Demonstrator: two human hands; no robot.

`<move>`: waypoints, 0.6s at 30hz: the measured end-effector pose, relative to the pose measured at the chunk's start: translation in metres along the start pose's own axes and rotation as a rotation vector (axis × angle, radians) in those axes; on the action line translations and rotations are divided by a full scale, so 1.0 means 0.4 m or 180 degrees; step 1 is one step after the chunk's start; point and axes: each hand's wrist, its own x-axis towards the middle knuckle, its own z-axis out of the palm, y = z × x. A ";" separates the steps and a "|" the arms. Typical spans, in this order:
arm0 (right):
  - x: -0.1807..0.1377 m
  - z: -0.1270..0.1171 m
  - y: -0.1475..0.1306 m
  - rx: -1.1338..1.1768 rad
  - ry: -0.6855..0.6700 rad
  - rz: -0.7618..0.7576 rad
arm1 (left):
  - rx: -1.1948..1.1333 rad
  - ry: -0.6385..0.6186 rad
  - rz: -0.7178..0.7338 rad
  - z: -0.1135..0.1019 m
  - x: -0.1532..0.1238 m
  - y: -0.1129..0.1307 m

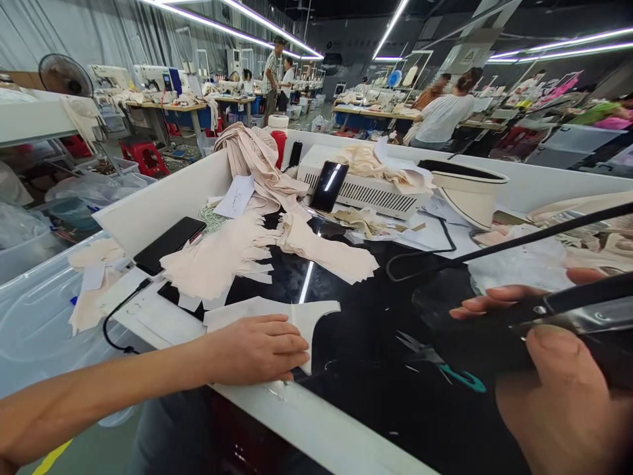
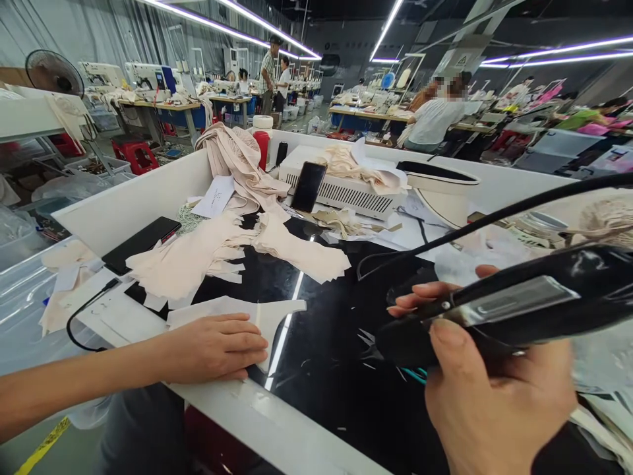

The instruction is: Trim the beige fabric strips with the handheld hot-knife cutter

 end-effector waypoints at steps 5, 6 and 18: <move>-0.022 0.054 -0.028 0.0290 -0.0053 0.0011 | -0.0034 0.0031 -0.0011 0.010 0.012 0.004; -0.030 0.062 -0.033 0.0319 -0.0133 0.0034 | -0.0048 0.0027 -0.0035 0.012 0.015 0.005; -0.185 0.130 -0.073 0.0803 -0.0913 0.0106 | -0.0350 0.0178 -0.0270 0.039 0.050 0.021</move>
